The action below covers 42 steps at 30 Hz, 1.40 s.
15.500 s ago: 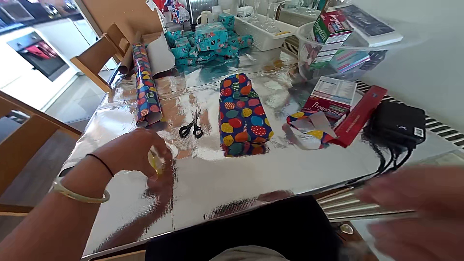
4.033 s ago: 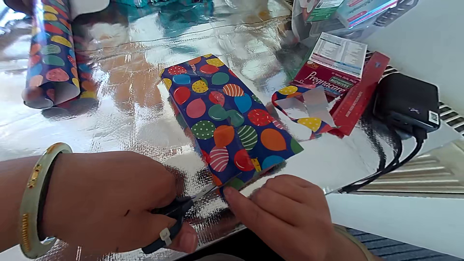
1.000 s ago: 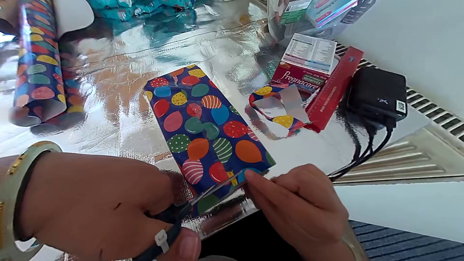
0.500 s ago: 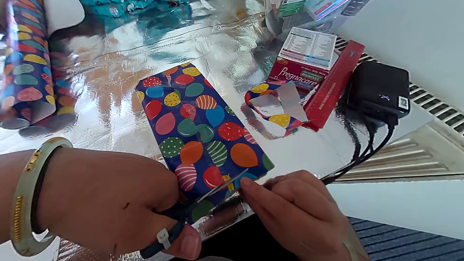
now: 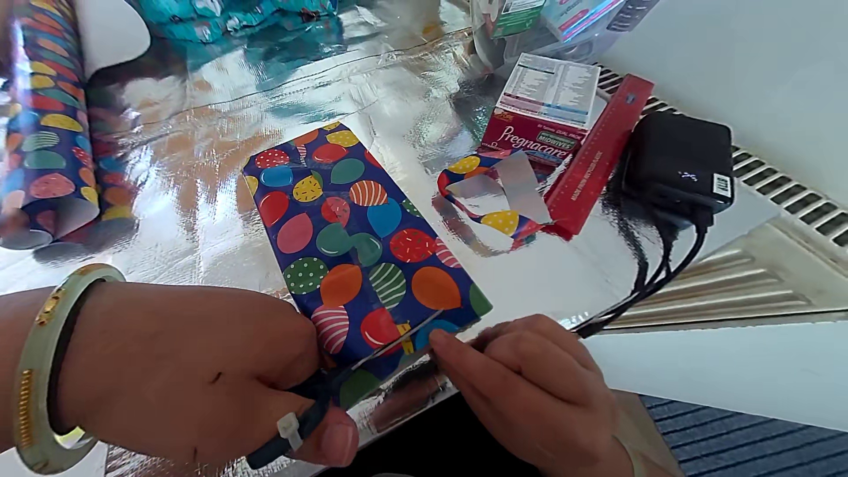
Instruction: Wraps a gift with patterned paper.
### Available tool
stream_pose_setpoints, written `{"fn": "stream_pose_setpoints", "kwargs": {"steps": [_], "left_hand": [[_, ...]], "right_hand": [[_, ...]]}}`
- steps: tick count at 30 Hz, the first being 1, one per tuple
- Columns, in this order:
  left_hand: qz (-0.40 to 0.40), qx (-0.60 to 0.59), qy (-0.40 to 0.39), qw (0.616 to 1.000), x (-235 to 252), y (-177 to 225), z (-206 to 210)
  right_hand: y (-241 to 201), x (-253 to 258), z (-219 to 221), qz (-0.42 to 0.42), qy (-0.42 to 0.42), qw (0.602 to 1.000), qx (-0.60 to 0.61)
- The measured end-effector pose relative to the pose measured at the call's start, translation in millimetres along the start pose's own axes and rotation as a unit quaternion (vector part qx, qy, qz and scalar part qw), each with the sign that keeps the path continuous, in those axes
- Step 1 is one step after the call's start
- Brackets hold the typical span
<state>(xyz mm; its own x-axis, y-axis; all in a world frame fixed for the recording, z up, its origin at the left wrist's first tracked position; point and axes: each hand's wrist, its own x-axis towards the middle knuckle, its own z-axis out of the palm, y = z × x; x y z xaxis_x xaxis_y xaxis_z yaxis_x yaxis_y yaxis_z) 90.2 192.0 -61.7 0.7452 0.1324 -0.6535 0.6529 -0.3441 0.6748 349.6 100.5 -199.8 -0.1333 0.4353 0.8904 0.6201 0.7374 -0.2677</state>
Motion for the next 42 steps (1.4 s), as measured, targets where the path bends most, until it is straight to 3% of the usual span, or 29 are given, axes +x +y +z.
{"fn": "stream_pose_setpoints", "kwargs": {"steps": [4, 15, 23, 29, 34, 40, 42], "left_hand": [[0.023, 0.02, 0.054, 0.998, 6, 3, 3], [0.005, 0.029, 0.021, 0.999, 14, 5, -2], [-0.066, 0.049, -0.006, 0.997, 8, 37, -12], [-0.184, 0.017, -0.019, 0.983, 21, 57, -23], [-0.192, -0.022, -0.034, 0.98, 26, 64, -30], [-0.133, -0.068, -0.024, 0.989, 24, 52, -27], [-0.175, -0.042, -0.032, 0.983, 25, 65, -31]], "right_hand": [[0, 0, 0, -0.007, -0.004, 1.0, -0.002], [0, 0, 0, -0.012, -0.008, 1.0, 0.006], [0, 1, 2, -0.013, 0.0, 1.0, 0.011], [0, 0, 3, -0.021, 0.002, 1.0, 0.019], [0, 1, 3, -0.02, 0.004, 0.999, 0.025], [0, 0, 3, -0.02, 0.005, 1.0, 0.023], [1, 1, 4, -0.024, 0.008, 0.999, 0.025]]}}
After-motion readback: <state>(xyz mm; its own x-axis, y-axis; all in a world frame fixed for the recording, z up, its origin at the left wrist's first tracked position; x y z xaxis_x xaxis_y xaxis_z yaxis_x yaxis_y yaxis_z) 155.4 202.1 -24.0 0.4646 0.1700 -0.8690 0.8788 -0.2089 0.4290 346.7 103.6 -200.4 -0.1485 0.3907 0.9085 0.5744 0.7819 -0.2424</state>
